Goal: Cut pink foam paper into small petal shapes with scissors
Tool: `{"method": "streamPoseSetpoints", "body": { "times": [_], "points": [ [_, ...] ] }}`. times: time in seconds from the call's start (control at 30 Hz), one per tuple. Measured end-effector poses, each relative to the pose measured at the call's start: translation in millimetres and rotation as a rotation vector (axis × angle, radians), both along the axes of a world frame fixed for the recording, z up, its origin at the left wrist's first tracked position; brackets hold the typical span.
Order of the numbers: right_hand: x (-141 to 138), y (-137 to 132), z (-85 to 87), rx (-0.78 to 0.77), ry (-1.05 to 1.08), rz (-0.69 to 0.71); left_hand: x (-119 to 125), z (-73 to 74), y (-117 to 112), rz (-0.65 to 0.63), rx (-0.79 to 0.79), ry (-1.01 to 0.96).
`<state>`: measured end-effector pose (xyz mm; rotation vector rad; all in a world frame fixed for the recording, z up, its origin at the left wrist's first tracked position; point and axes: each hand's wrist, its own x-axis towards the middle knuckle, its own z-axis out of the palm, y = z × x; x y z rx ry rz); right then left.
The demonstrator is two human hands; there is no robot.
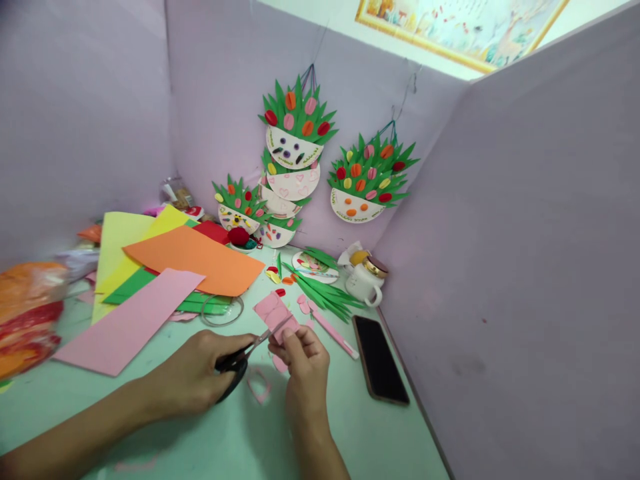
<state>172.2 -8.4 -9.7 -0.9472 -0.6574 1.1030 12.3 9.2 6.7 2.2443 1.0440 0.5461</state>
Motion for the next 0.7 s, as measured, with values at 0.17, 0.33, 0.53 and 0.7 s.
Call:
{"method": "streamPoseSetpoints", "body": {
  "times": [0.17, 0.33, 0.53, 0.7],
  "points": [
    [0.9, 0.6, -1.3, 0.013, -0.017, 0.003, -0.1, 0.4, 0.4, -0.003, -0.013, -0.009],
    [1.0, 0.0, -1.9, 0.01, -0.018, 0.008, -0.2, 0.3, 1.2, -0.013, -0.049, -0.02],
    [1.5, 0.3, -1.9, 0.016, -0.029, 0.001, 0.3, 0.9, 2.7, -0.014, -0.045, -0.02],
    [2.2, 0.7, -2.5, 0.022, -0.049, -0.001, -1.5, 2.3, 1.1, -0.013, -0.057, -0.024]
  ]
}}
